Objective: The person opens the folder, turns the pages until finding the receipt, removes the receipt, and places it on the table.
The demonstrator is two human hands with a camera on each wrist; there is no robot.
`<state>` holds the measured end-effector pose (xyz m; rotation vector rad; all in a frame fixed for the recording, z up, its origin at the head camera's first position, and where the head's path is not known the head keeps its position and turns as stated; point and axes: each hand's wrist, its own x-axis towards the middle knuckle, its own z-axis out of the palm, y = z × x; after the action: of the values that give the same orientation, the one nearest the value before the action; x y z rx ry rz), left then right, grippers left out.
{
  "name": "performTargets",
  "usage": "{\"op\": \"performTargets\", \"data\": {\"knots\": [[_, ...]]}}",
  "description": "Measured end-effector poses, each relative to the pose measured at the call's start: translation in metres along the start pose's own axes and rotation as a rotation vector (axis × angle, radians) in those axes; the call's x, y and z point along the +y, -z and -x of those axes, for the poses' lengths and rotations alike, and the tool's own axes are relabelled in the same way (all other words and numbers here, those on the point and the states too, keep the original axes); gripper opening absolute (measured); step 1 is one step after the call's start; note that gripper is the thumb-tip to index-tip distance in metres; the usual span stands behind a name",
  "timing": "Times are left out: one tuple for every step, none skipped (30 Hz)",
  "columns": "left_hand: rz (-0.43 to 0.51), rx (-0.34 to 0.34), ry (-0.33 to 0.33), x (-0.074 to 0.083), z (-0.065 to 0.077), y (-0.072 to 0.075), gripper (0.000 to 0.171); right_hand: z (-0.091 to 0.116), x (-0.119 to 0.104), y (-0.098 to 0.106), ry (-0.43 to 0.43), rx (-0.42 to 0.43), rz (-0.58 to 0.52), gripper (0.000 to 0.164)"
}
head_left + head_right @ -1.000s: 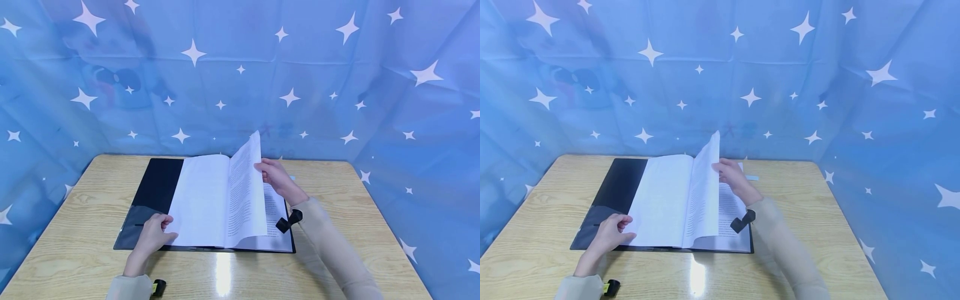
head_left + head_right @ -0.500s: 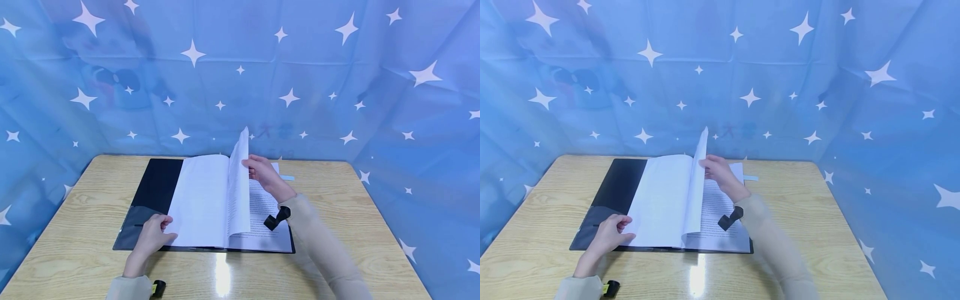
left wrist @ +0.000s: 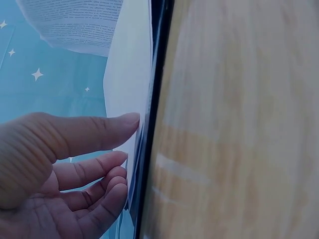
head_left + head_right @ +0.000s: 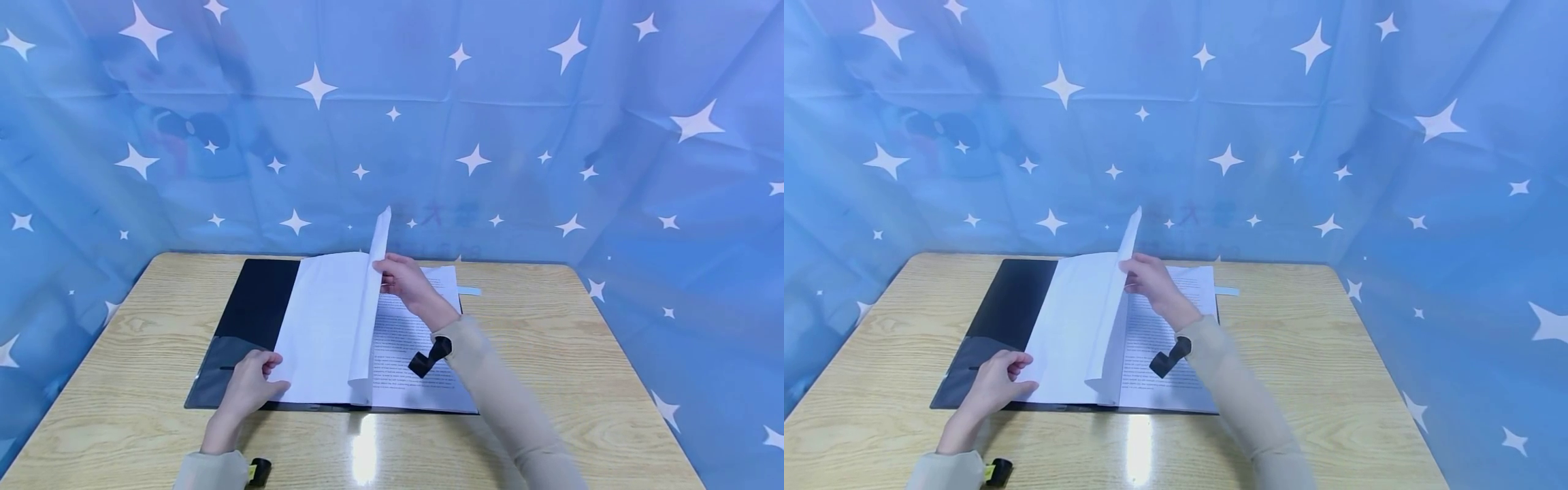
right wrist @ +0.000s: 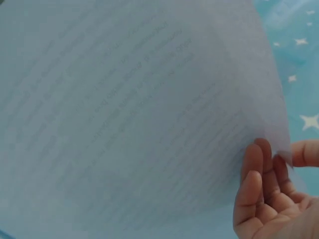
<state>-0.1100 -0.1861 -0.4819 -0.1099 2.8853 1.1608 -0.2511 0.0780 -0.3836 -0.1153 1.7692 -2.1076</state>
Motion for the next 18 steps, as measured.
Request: {"op": "performTargets", "data": {"knots": [[-0.001,0.001,-0.001,0.0,0.0,0.0,0.037,-0.001,0.001,-0.003,0.001,0.0,-0.001,0.034],[-0.001,0.003,0.0,0.0,0.0,0.0,0.037,-0.002,0.002,-0.005,0.002,-0.002,-0.001,0.034],[0.0,0.005,0.001,0.0,0.0,0.0,0.037,-0.003,0.003,-0.008,0.004,-0.005,-0.002,0.033],[-0.001,0.007,0.0,0.0,0.0,0.0,0.037,-0.005,0.004,-0.01,0.004,-0.005,-0.004,0.033],[0.0,0.008,-0.001,0.0,0.0,0.0,0.037,-0.006,0.005,-0.012,0.004,-0.006,-0.002,0.033],[-0.001,0.009,-0.003,0.0,0.0,-0.001,0.037,-0.007,0.006,-0.015,0.006,-0.007,0.001,0.032],[-0.001,0.009,-0.005,-0.001,0.001,-0.001,0.037,-0.008,0.007,-0.017,0.008,-0.006,0.005,0.032],[0.0,0.009,-0.006,-0.001,0.001,-0.001,0.037,-0.009,0.008,-0.019,0.006,-0.007,0.006,0.032],[-0.002,0.008,-0.008,-0.001,0.001,0.0,0.037,-0.01,0.009,-0.022,0.006,-0.008,0.01,0.032],[-0.004,0.007,-0.01,-0.001,0.0,0.0,0.036,-0.011,0.01,-0.024,0.004,-0.007,0.017,0.033],[-0.006,0.007,-0.013,-0.001,0.0,0.0,0.036,-0.012,0.011,-0.026,0.001,-0.007,0.024,0.034],[-0.008,0.007,-0.016,-0.002,0.0,0.0,0.035,-0.013,0.012,-0.028,0.001,-0.01,0.027,0.034],[-0.01,0.006,-0.022,-0.002,0.0,0.0,0.035,-0.014,0.013,-0.03,-0.001,-0.011,0.029,0.035],[-0.012,0.009,-0.03,-0.002,-0.001,0.0,0.034,-0.015,0.013,-0.032,-0.003,-0.014,0.033,0.035],[-0.015,0.012,-0.039,-0.002,-0.001,0.0,0.033,-0.015,0.014,-0.034,-0.005,-0.017,0.032,0.036],[-0.015,0.015,-0.048,-0.002,-0.001,0.0,0.032,-0.016,0.015,-0.036,-0.008,-0.019,0.032,0.036],[-0.015,0.02,-0.062,-0.002,-0.001,-0.001,0.03,-0.017,0.017,-0.038,-0.01,-0.023,0.028,0.035],[-0.013,0.026,-0.072,-0.002,0.0,-0.001,0.029,-0.019,0.018,-0.04,-0.011,-0.026,0.023,0.034]]}}
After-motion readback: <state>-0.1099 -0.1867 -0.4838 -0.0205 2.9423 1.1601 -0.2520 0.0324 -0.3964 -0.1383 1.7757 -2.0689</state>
